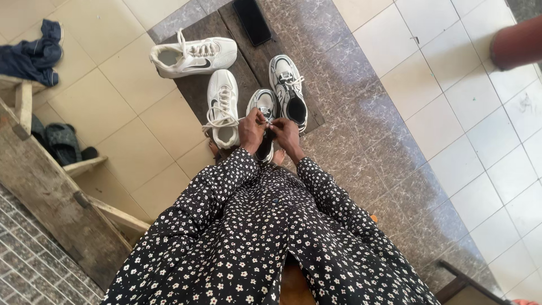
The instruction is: The person unlaces a pair of white sneakers and a pair of grey sneakers, then relaces each shoe with its original laces. The person handles the laces by hand, threading them through the eyelets and tying knots.
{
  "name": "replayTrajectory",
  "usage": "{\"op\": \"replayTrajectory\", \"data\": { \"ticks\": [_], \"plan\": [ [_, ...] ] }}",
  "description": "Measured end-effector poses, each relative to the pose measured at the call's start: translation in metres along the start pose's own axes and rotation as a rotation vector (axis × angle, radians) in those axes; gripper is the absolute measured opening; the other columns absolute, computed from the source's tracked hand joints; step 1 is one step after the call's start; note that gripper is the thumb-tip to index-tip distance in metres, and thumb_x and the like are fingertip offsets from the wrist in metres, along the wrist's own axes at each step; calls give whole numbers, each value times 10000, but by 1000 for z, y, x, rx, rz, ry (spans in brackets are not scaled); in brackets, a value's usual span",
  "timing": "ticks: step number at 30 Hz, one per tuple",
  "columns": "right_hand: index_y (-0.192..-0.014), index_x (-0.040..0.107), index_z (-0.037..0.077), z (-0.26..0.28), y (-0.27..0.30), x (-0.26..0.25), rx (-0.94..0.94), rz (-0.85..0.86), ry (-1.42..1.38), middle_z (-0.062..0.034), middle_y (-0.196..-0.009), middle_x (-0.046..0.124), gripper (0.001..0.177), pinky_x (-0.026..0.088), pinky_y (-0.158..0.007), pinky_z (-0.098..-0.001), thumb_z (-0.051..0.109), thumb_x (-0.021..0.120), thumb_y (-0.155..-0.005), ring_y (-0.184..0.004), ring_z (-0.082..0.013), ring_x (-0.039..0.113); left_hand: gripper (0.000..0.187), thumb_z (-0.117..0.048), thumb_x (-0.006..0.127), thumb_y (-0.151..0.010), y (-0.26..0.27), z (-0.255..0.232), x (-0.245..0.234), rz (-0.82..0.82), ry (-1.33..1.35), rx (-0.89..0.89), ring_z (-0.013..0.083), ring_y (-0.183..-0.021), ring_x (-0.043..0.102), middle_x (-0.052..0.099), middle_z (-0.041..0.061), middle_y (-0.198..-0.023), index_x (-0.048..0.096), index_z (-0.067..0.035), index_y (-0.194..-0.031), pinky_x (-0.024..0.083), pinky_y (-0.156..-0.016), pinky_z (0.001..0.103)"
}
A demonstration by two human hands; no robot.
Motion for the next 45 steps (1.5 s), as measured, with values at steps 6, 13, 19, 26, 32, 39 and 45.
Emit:
{"op": "replayTrajectory", "data": {
  "ticks": [6, 13, 19, 26, 32, 39, 45],
  "plan": [
    [-1057, 743, -17, 5, 1, 1, -32, 0, 32, -118, -902, 783, 189, 578, -624, -298, 96, 742, -906, -727, -164, 730, 278, 38, 824, -767, 10, -1, 2, -66, -29, -16, 231, -736, 734, 725, 88, -792, 597, -39, -907, 559, -618, 361],
    [-1098, 711, -23, 13, 3, -6, 38, 91, -92, -89, -867, 755, 206, 591, -574, -261, 131, 676, -966, -696, -129, 707, 242, 52, 783, -786, -1, 8, 8, 54, -29, -14, 216, -768, 767, 750, 88, -827, 630, -62, -935, 598, -647, 338],
    [-1027, 695, -35, 3, -2, 2, 81, -7, -104, -97, -800, 726, 180, 534, -527, -289, 131, 673, -962, -614, -151, 671, 343, 4, 821, -765, -23, 6, 7, 292, -105, 15, 247, -773, 754, 757, 87, -811, 680, -86, -1065, 589, -697, 378],
    [-1083, 553, -8, 17, 14, 9, -167, -270, 216, -135, -812, 688, 116, 494, -640, -342, 108, 555, -1079, -725, -233, 664, 492, 81, 720, -828, -35, 3, -2, 445, -494, -3, 277, -985, 711, 736, 160, -1083, 651, -127, -1269, 541, -887, 386],
    [-1155, 446, 9, 80, 62, -28, -417, -505, 46, -132, -1069, 630, 151, 640, -728, -296, 46, 307, -1107, -876, -212, 682, 410, 14, 740, -781, -49, -2, 4, 559, -423, 806, 265, -1242, 586, 639, 111, -1373, 718, -178, -1143, 504, -973, 400],
    [-1119, 608, 37, 127, 204, -147, -107, -454, -742, 40, -843, 543, 102, 431, -575, -196, 128, 640, -1087, -681, -40, 506, 452, 30, 661, -797, -58, 12, 1, 694, -413, 833, 314, -1273, 544, 609, 124, -1357, 698, -119, -1221, 457, -1005, 436],
    [-1067, 635, -31, 224, 372, -213, -324, -804, -276, -79, -845, 646, 80, 519, -614, -255, -44, 664, -1140, -668, -128, 615, 432, 47, 638, -775, -50, 14, 9, 523, -490, 935, 360, -1329, 533, 574, 161, -1403, 662, -98, -1181, 449, -1134, 439]
  ]
}}
Point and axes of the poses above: each hand's wrist, its own y-axis away from the middle knuckle, its own x-axis out of the palm, z = x × y, the point moved 5 cm from there along -y, towards the middle knuckle
